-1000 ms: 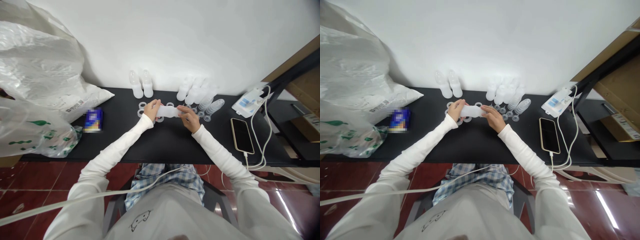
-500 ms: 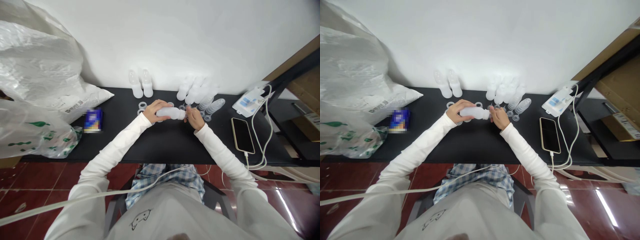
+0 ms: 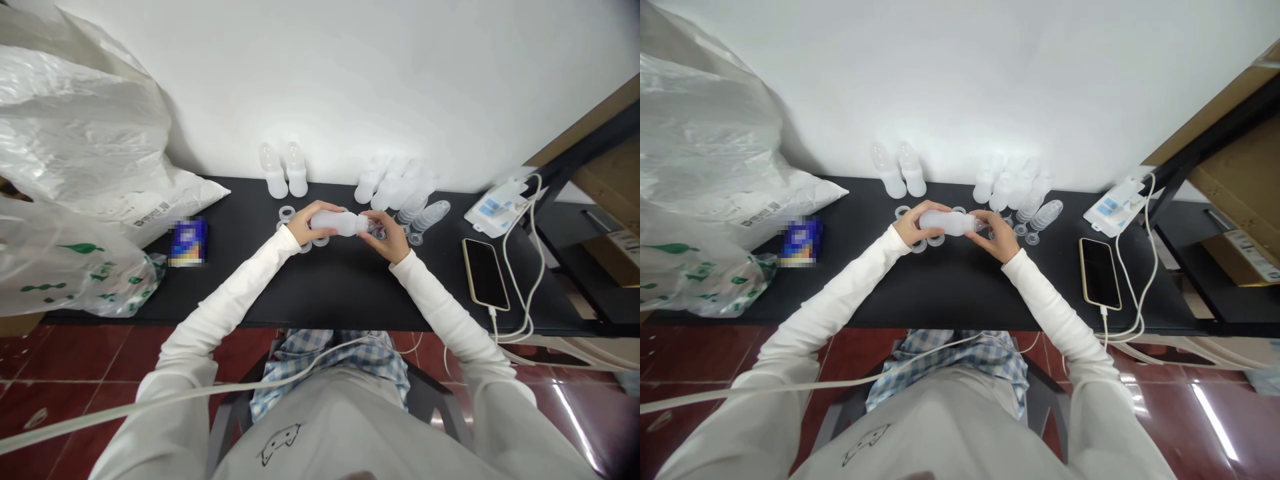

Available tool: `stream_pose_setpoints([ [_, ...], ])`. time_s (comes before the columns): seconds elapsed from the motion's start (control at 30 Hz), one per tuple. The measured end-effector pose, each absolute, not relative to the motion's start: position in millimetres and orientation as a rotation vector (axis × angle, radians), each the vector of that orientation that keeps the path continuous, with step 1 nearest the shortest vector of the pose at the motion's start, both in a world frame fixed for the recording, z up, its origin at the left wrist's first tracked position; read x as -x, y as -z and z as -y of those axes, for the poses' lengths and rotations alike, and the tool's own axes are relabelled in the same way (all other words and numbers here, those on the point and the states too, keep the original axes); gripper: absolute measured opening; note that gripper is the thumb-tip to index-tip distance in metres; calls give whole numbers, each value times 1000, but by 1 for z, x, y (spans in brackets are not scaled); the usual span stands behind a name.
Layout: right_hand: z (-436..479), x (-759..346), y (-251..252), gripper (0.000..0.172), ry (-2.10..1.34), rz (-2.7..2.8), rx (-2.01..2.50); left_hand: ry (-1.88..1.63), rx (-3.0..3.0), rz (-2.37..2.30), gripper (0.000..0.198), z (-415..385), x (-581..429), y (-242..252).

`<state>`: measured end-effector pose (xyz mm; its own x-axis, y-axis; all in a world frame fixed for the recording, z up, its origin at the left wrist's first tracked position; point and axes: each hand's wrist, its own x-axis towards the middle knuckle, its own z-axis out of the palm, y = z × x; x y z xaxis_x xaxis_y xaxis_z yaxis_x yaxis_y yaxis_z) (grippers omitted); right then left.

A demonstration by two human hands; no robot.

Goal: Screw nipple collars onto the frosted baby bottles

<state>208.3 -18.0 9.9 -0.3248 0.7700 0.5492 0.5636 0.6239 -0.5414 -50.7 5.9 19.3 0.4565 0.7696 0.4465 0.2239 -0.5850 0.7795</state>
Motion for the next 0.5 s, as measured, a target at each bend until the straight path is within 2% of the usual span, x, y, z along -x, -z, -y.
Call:
stream_pose_setpoints([
  [0.13, 15, -202, -6, 40, -542, 1815, 1064, -1215, -2460, -785, 49, -6, 48, -14],
  [0.33, 11, -191, 0, 45, -909, 1542, 1036, -1349, -2887, -681, 40, -15, 46, -3],
  [0.43, 12, -194, -8, 46, -934, 1607, 1026, -1387, -2983, -689, 34, -17, 47, 0],
  [0.5, 13, -204, -19, 46, -811, 1767, 1019, -1375, -2982, -761, 30, -16, 49, 0],
])
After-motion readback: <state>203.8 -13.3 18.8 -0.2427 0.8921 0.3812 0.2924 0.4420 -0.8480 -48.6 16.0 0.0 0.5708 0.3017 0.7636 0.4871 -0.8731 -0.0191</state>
